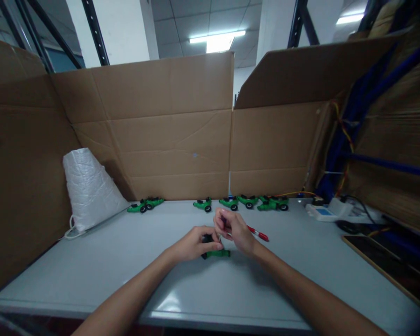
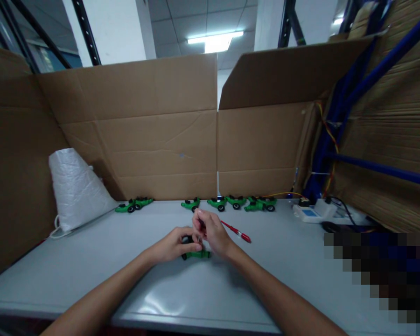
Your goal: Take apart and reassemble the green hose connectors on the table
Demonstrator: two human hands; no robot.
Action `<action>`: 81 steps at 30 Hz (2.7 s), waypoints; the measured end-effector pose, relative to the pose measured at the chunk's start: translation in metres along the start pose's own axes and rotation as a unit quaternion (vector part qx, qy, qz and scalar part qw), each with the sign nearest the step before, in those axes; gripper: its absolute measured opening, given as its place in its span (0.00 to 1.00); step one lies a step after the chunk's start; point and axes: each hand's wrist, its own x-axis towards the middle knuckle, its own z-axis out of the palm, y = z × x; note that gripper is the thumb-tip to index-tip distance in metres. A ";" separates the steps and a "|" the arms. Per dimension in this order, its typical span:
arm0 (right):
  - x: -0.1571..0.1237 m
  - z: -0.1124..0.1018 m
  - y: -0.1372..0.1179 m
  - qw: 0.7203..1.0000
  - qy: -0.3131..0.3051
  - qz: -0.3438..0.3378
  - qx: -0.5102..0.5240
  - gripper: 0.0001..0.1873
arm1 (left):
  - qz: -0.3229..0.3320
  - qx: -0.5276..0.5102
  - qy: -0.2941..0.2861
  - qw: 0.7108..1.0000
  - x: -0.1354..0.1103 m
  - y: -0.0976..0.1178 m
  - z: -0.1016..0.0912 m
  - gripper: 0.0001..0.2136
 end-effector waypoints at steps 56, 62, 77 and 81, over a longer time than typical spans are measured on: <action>0.004 0.012 -0.002 0.995 0.025 0.040 0.087 0.35 | 0.007 0.011 0.024 1.000 0.001 -0.011 -0.004 0.16; 0.007 0.010 -0.004 0.996 0.008 0.037 0.075 0.32 | -0.010 0.014 0.017 1.000 0.001 -0.009 -0.004 0.16; 0.008 0.003 -0.002 0.997 0.008 0.048 0.067 0.34 | -0.008 0.025 0.025 0.999 0.000 -0.009 -0.004 0.17; 0.009 0.001 0.002 0.995 0.002 0.056 0.081 0.35 | -0.004 0.028 0.019 0.999 0.001 -0.007 -0.004 0.17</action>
